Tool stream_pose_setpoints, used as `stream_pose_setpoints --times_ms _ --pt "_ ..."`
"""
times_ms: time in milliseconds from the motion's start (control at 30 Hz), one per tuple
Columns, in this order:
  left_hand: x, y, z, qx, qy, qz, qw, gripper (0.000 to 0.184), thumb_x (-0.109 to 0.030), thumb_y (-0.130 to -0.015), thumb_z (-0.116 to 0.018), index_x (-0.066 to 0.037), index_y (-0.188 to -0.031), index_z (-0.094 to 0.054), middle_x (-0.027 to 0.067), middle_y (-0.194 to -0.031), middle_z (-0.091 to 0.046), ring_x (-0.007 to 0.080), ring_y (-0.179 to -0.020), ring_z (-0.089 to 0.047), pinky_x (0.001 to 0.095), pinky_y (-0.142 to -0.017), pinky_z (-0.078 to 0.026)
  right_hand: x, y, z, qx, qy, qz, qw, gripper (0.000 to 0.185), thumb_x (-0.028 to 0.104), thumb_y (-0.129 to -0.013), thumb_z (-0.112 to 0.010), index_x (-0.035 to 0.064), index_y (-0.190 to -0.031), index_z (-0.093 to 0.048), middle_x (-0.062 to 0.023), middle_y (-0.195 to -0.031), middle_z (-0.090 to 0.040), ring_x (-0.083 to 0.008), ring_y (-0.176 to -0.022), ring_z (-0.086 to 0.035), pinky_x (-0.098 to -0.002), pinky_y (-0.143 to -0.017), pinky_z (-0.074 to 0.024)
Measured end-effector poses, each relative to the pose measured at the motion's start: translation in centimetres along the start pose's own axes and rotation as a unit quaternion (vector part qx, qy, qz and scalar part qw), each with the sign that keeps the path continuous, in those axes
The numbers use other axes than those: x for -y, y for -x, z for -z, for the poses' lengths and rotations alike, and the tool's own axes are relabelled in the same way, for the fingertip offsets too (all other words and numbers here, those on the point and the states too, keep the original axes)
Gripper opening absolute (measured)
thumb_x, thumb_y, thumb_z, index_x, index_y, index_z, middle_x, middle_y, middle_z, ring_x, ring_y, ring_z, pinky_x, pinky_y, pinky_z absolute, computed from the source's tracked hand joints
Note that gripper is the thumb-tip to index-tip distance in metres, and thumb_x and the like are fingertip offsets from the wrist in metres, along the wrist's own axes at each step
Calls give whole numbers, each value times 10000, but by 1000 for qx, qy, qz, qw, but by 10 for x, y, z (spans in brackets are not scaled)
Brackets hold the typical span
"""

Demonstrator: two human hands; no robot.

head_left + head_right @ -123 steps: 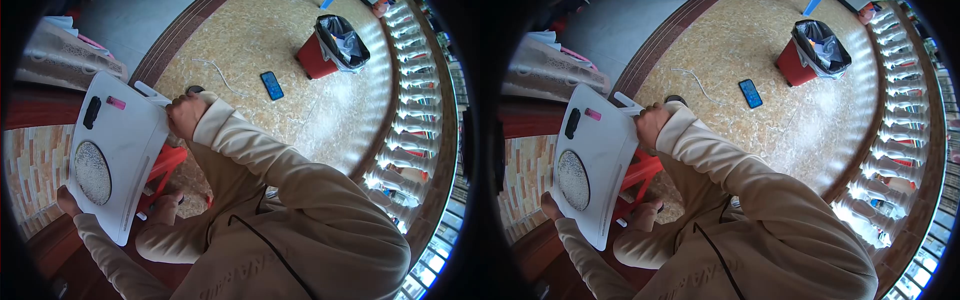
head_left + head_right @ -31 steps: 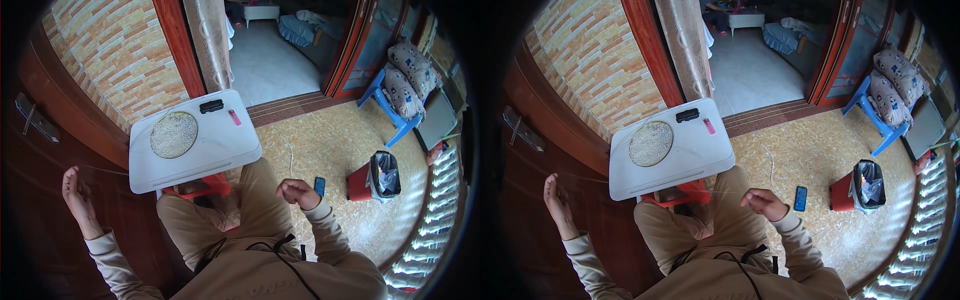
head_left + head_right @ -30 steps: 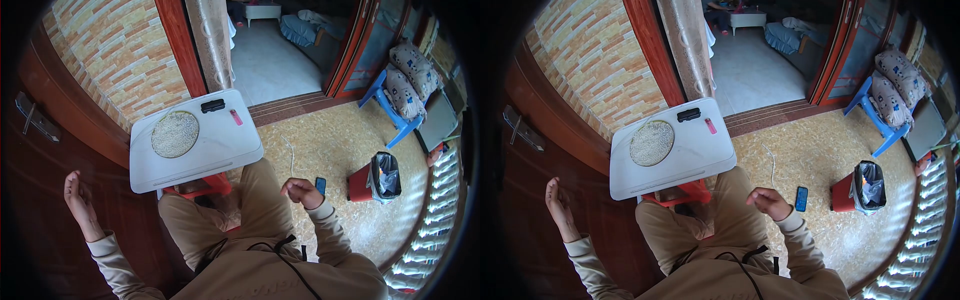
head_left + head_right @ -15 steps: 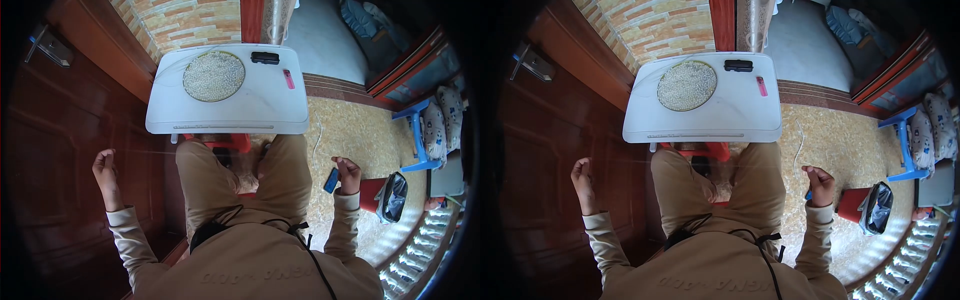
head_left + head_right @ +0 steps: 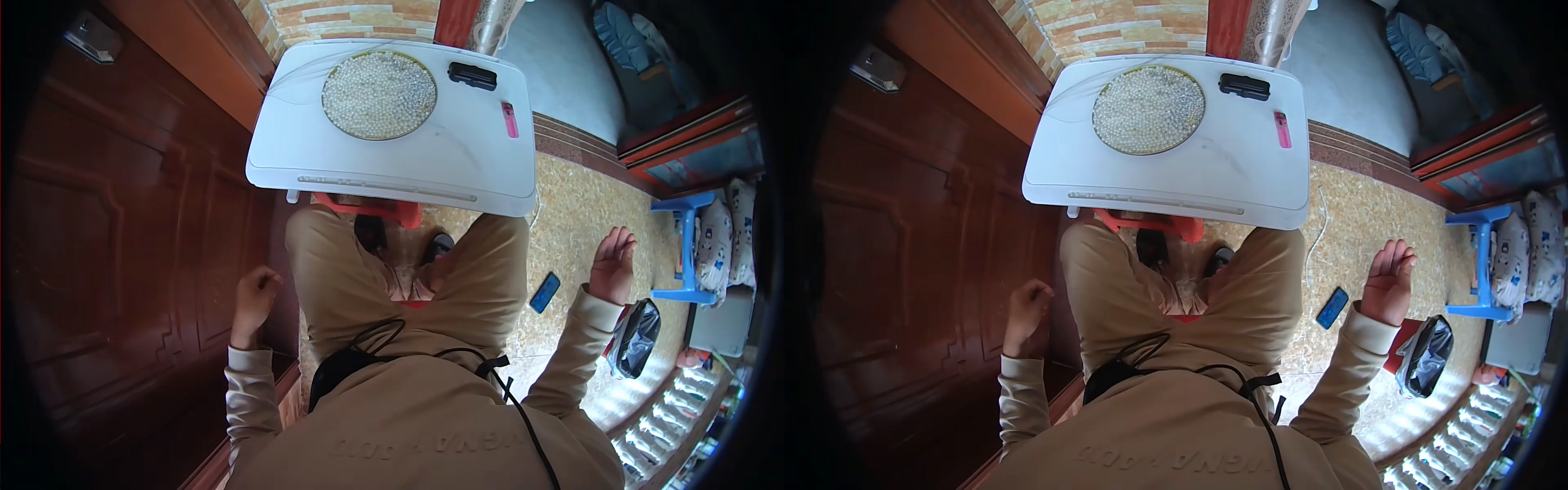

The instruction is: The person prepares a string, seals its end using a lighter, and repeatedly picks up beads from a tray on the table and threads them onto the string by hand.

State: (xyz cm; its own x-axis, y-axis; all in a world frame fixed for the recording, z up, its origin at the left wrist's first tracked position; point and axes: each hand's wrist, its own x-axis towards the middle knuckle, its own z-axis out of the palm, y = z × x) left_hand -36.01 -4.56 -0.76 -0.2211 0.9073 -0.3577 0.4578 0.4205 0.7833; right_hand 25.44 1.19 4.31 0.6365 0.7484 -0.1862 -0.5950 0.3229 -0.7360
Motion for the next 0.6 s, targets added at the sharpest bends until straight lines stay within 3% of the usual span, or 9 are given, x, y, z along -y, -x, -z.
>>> stream_pose_setpoints --times_ms 33,100,200,367,600 --pt "5 1 -5 10 -56 -33 998 96 -70 -901 -599 -28 -859 -675 13 -718 -614 84 -592 -482 227 -529 -365 0 -4 -3 -14 -1 4 1000 210 174 -1055 -512 50 -1178 -630 -56 -1172 -699 -141 -982 -682 -266 -828 -561" --pt "10 1 -10 19 -44 -18 999 94 -67 -894 -602 -23 -853 -674 19 -715 -613 91 -597 -489 232 -543 -374 12 -36 39 117 -69 -36 990 201 136 -1054 -501 41 -1186 -620 -63 -1218 -686 -153 -1035 -673 -307 -905 -556" --pt "19 5 -15 58 -17 23 998 87 -57 -874 -609 -6 -837 -670 37 -707 -607 114 -612 -511 248 -584 -403 36 -48 49 109 -129 -22 985 202 107 -1047 -506 30 -1207 -603 -60 -1221 -683 -159 -1008 -678 -303 -881 -562" --pt "52 12 1 48 12 61 997 77 -47 -857 -615 -6 -822 -670 38 -718 -618 110 -610 -513 238 -585 -409 100 -80 93 123 -61 24 990 201 73 -1029 -528 14 -1214 -579 -85 -1151 -688 -158 -964 -678 -273 -842 -563" --pt "76 17 31 7 -2 65 998 64 -36 -849 -620 -3 -832 -672 44 -720 -629 115 -616 -532 241 -588 -419 130 -50 97 135 -21 60 989 198 66 -1016 -552 -2 -1199 -583 -94 -1130 -685 -164 -951 -675 -270 -842 -564"
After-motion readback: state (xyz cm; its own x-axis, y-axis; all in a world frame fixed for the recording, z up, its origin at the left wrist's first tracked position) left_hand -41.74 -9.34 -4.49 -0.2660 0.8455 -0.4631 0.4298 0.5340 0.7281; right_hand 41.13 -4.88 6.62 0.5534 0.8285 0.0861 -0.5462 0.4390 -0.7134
